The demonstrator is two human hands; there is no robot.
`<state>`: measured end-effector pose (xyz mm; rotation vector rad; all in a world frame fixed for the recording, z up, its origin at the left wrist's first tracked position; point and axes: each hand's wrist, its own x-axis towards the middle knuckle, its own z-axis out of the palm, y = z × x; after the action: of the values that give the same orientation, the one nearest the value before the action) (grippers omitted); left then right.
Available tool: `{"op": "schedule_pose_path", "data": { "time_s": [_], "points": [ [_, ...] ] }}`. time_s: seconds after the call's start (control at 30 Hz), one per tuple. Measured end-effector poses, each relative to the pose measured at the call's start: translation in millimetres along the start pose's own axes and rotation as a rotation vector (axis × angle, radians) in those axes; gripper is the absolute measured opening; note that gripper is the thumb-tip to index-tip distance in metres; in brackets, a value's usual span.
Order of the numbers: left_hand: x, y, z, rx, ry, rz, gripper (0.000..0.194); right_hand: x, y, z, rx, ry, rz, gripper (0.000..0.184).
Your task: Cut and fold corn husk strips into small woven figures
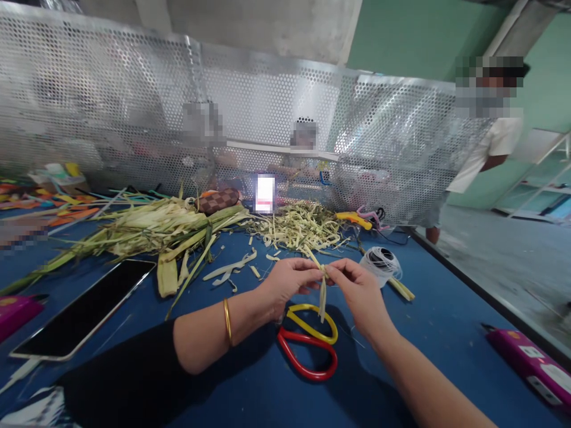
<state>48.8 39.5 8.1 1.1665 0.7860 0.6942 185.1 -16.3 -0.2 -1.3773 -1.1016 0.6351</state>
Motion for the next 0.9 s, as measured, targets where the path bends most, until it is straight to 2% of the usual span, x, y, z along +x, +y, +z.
{"op": "schedule_pose_path", "data": {
  "time_s": [0.07,0.13,0.2,0.27,0.33,0.47,0.6,0.67,0.8,0.9],
  "points": [
    [4,1,-2.3,-0.017,0.056,-0.004,0.017,2,-3,-6,-0.079,-0.022,-0.019,0.03],
    [7,5,-6.7,-0.041,0.113,-0.003,0.018,1,-8,-11,-0.277,-0.108,-0.082,0.027],
    [10,12,-12.9,-0.056,0.149,0.007,0.019,-6,-14,-11,-0.566,-0.321,-0.167,0.016],
    [11,19,-19.3,-0.072,0.161,0.026,0.019,-17,-18,-6,-0.797,-0.605,-0.255,0.008],
    [12,24,-24.6,-0.094,0.155,0.052,0.017,-28,-19,3,-0.96,-0.761,-0.326,0.013],
    [13,30,-29.4,-0.129,0.17,0.042,0.015,-40,-17,16,-1.093,-0.807,-0.387,0.02],
    [15,31,-29.5,-0.137,0.164,-0.009,0.013,-42,-18,15,-1.114,-0.822,-0.379,0.053],
    [15,31,-30.0,-0.145,0.155,-0.023,0.012,-42,-18,15,-1.147,-0.826,-0.366,0.063],
    [17,31,-33.2,-0.181,0.139,-0.036,0.012,-41,-16,14,-1.15,-0.798,-0.29,0.071],
    [18,34,-36.9,-0.224,0.122,-0.044,0.013,-37,-16,10,-0.983,-0.777,-0.196,0.067]
  ]
}}
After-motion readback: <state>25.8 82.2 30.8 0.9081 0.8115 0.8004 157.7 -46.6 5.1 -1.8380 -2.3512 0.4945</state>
